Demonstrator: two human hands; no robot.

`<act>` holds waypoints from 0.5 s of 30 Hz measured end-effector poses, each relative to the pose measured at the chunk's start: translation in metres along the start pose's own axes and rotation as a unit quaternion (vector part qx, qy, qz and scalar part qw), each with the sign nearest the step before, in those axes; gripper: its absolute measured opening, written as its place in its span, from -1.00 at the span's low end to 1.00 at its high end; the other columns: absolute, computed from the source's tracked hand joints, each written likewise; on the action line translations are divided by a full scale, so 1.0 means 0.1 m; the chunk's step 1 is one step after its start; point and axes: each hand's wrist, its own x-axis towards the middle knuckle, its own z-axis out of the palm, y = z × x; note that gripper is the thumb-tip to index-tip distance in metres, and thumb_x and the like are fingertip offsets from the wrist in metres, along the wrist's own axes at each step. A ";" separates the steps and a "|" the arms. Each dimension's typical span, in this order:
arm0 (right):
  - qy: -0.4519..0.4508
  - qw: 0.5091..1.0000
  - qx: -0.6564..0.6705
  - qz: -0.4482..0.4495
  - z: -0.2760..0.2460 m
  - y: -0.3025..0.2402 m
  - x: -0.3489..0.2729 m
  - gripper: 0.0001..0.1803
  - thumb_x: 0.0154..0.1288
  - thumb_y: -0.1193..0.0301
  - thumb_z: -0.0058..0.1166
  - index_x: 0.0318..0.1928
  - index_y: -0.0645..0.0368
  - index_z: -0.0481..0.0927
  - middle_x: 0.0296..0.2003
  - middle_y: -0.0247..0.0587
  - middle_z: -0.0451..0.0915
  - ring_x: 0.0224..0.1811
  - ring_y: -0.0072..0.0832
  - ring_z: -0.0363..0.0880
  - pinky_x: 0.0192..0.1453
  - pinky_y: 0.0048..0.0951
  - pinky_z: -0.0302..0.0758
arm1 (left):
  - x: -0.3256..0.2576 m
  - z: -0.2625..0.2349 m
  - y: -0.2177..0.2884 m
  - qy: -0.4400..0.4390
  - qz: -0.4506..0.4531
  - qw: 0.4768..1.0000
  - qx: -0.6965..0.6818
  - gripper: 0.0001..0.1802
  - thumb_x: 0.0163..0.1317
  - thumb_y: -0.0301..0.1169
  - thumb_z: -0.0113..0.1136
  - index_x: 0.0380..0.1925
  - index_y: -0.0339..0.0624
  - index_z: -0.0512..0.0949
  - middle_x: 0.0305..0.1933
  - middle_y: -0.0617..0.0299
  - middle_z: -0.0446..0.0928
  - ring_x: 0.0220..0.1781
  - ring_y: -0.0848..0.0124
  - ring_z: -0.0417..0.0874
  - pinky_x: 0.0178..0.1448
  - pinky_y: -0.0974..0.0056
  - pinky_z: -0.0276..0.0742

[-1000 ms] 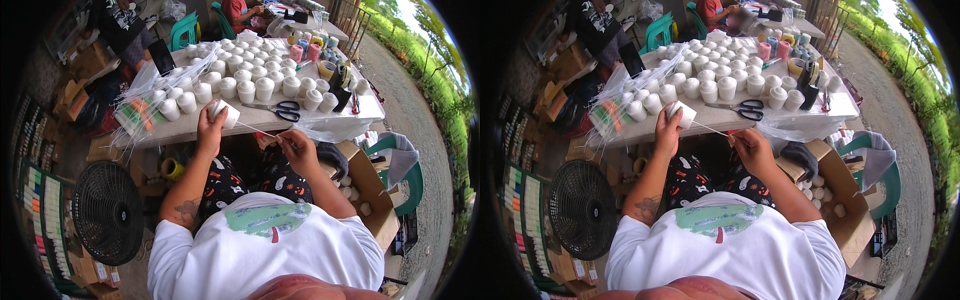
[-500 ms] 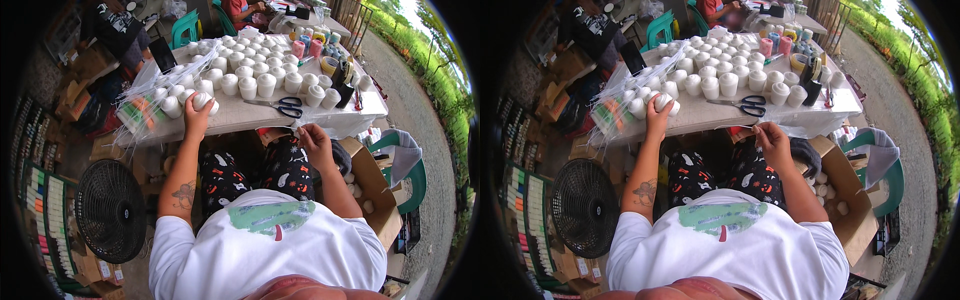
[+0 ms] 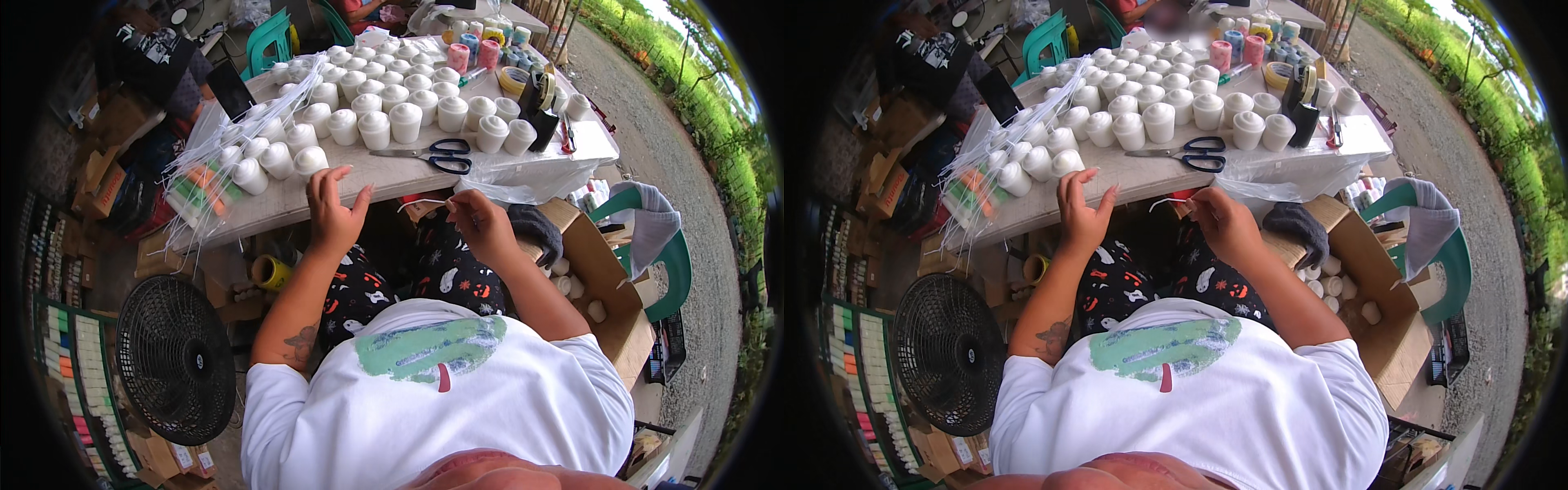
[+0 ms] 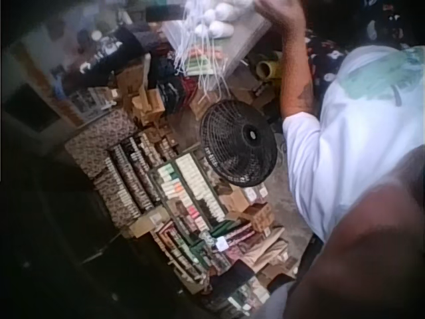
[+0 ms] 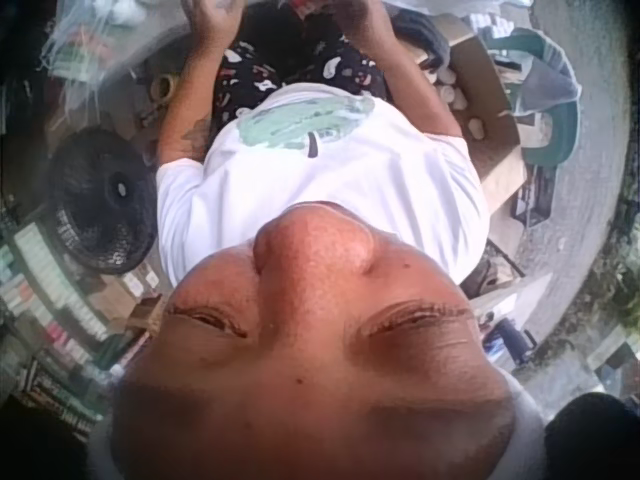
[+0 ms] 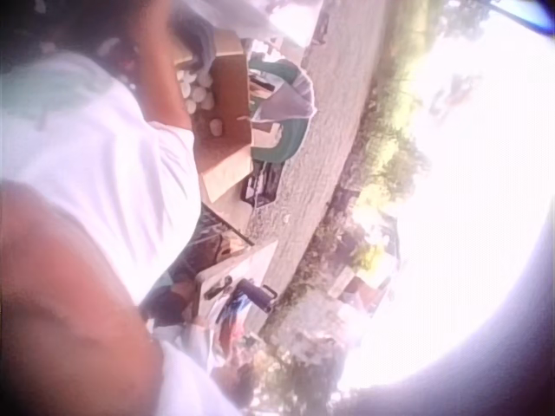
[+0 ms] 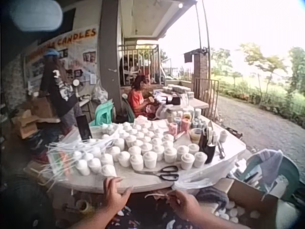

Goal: The person inserts a wick into a white candle, secures it with a metal pin, and trims the excess wick with scissors. They repeat this process for multiple candles, placing the finished items into a cardboard box.

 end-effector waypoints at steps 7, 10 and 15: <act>-0.005 0.942 -0.112 -0.317 0.44 -0.07 0.11 -0.80 0.09 0.51 0.18 -0.25 0.16 0.48 -0.43 -0.24 0.58 -0.41 -0.31 0.55 -0.17 -0.35 0.43 | -0.11 0.05 0.40 -0.207 -0.429 0.679 -0.558 -0.53 0.40 -0.07 -0.11 -0.18 -0.30 0.55 -0.25 0.20 0.57 -0.19 0.49 0.55 -0.01 0.37 0.45; -0.100 0.946 -0.072 -0.301 0.41 -0.03 0.26 -0.86 0.09 0.50 0.20 -0.30 0.18 0.55 -0.36 -0.22 0.59 -0.29 -0.28 0.57 -0.11 -0.33 0.44 | -0.09 0.08 0.21 -0.181 -0.429 0.678 -0.568 -0.59 0.43 -0.17 -0.14 -0.18 -0.29 0.56 -0.23 0.21 0.56 -0.19 0.48 0.54 0.01 0.37 0.44; 0.113 0.978 -0.093 -0.152 -0.35 0.07 1.54 -0.86 0.19 0.52 0.06 -0.22 0.22 0.59 -0.31 -0.02 0.60 -0.23 -0.12 0.57 -0.18 -0.24 0.48 | 0.02 0.06 -0.24 -0.110 -0.221 0.908 -0.338 -0.72 0.40 -0.37 -0.09 -0.26 -0.33 0.57 -0.29 0.19 0.55 -0.23 0.47 0.53 -0.06 0.40 0.44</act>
